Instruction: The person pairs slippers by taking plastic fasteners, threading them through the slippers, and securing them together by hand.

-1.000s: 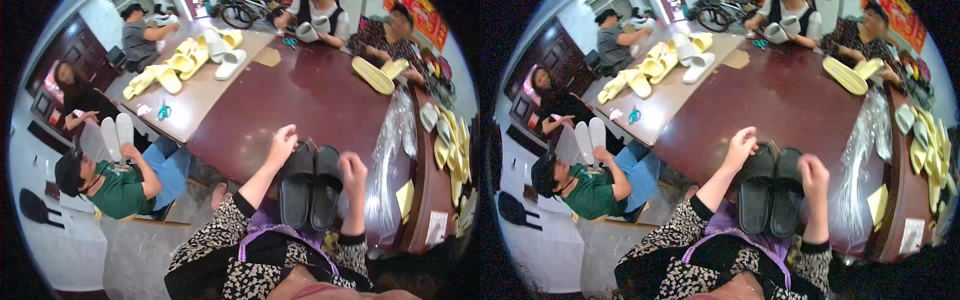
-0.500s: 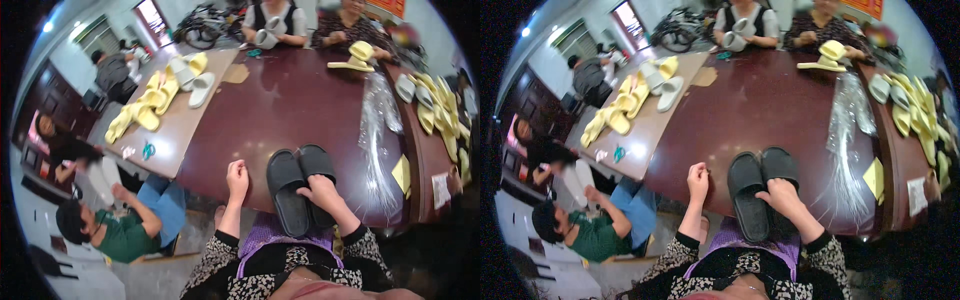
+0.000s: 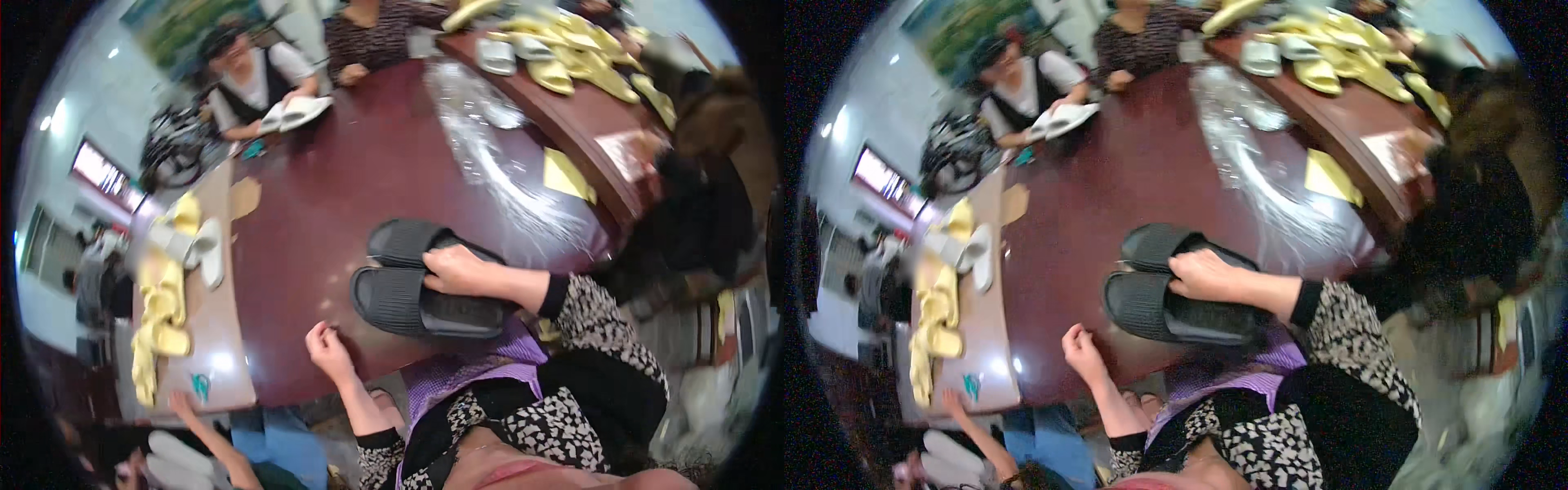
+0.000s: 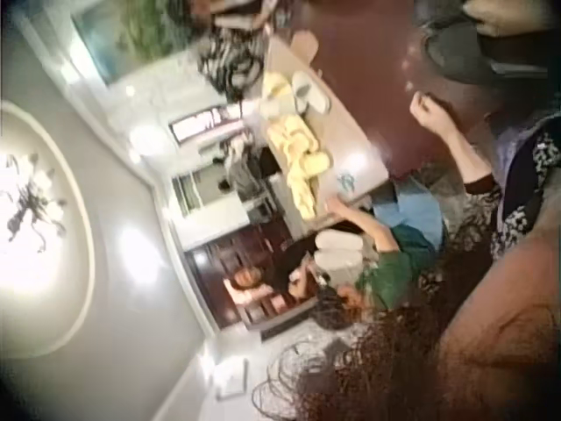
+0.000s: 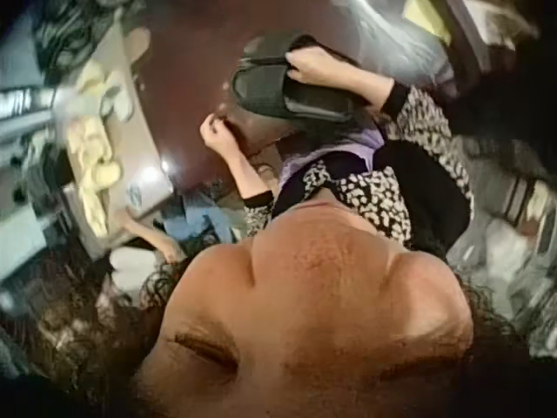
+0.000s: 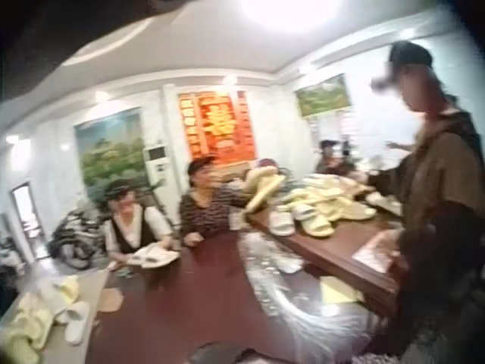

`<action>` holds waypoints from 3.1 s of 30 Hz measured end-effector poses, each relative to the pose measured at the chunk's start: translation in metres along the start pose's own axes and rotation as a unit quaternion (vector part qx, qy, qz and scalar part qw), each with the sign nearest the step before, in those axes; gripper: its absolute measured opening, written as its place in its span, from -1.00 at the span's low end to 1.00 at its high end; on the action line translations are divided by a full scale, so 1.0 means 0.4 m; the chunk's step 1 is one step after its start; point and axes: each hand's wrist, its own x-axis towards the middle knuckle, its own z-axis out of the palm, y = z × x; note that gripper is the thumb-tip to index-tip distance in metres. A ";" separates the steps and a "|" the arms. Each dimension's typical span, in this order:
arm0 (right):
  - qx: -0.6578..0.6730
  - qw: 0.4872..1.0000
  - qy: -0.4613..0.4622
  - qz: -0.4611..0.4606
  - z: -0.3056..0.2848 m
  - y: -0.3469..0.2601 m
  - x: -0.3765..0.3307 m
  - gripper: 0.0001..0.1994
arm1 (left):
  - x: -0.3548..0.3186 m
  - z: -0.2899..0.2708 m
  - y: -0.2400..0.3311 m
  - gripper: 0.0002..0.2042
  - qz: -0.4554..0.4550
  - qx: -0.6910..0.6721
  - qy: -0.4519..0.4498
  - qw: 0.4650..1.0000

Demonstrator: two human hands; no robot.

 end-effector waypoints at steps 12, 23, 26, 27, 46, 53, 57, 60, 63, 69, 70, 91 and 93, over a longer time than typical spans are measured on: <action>-0.244 0.932 0.167 0.207 -0.602 0.396 -0.024 -0.80 | -0.004 0.003 0.009 -0.85 -0.057 -0.033 -0.017 0.998; 0.133 0.898 0.372 0.193 -0.546 0.589 -0.203 -0.80 | -0.016 0.008 0.002 -0.85 -0.061 -0.051 -0.012 0.997; 0.210 0.932 0.162 0.247 -0.363 0.552 -0.148 -0.80 | -0.006 -0.004 -0.020 -0.85 -0.031 0.008 -0.016 0.999; 0.221 0.930 0.138 0.257 -0.315 0.552 -0.124 -0.79 | 0.001 0.001 -0.014 -0.85 -0.030 0.013 -0.011 0.999; 0.233 0.915 0.127 0.304 -0.242 0.429 -0.037 -0.81 | -0.004 0.044 0.111 -0.86 -0.133 -0.117 -0.010 0.984; 0.607 0.733 0.077 0.298 -0.191 0.415 -0.059 -0.86 | -0.059 0.322 0.388 -0.80 -0.186 -0.274 -0.281 0.901; 0.608 0.739 0.054 0.285 -0.171 0.346 -0.061 -0.88 | -0.078 0.495 0.440 -0.77 -0.195 -0.344 -0.352 0.848; 0.632 0.728 0.053 0.260 -0.149 0.337 -0.055 -0.88 | -0.086 0.565 0.459 -0.79 -0.299 -0.388 -0.395 0.777; 0.610 0.752 0.064 0.243 -0.121 0.349 -0.054 -0.87 | -0.086 0.582 0.413 -0.79 -0.321 -0.394 -0.441 0.740; 0.572 0.779 0.060 0.251 -0.117 0.328 -0.068 -0.88 | -0.094 0.592 0.413 -0.84 -0.335 -0.356 -0.409 0.771; 0.568 0.781 0.073 0.249 -0.115 0.325 -0.061 -0.88 | -0.088 0.596 0.415 -0.83 -0.334 -0.357 -0.412 0.769; -0.174 0.980 0.087 0.044 -0.094 0.488 -0.118 -0.64 | -0.016 0.485 0.365 -0.84 -0.498 -0.500 -0.297 0.643; -0.181 0.977 0.091 0.068 -0.093 0.504 -0.101 -0.63 | 0.003 0.420 0.314 -0.80 -0.499 -0.531 -0.350 0.589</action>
